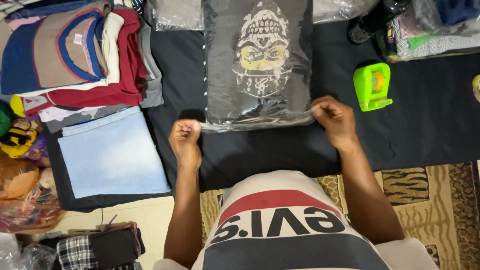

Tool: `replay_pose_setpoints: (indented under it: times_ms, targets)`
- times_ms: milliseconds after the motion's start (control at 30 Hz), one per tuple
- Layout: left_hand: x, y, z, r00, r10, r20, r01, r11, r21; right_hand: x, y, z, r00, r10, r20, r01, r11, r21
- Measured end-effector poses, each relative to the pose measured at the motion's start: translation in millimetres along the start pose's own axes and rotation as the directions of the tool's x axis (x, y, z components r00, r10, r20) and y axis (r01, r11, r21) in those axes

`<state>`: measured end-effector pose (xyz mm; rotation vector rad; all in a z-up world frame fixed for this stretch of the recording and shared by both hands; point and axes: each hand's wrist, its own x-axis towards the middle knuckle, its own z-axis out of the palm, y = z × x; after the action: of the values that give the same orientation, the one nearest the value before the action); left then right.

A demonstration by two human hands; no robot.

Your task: Seal folded clothing items into plastic bags using adhesive tape.

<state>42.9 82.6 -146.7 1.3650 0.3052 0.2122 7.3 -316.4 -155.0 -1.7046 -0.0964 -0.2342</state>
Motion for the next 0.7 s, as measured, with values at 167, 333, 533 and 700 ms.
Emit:
replay_pose_setpoints:
  times_ms: [167, 333, 533, 700]
  targets:
    - [22.3, -2.6, 6.7, 1.0, -0.024, 0.019, 0.026, 0.992, -0.125, -3.7, 10.0, 16.0, 0.999, 0.052, 0.012, -0.052, 0.999, -0.005]
    - [29.4, -5.6, 17.4, 0.999, -0.02, 0.037, 0.022, 0.998, -0.056, -2.2, 15.6, 18.6, 0.993, 0.118, 0.01, -0.118, 0.992, -0.038]
    - [28.2, -4.2, 13.3, 0.994, 0.111, -0.005, -0.106, 0.961, 0.257, -12.2, -13.1, 17.6, 0.978, 0.15, -0.147, -0.15, 0.989, 0.015]
    - [15.5, 73.0, 51.8, 0.901, 0.426, 0.079, -0.411, 0.784, 0.465, -35.9, -37.8, -40.4, 0.927, 0.125, -0.354, -0.146, 0.989, -0.035]
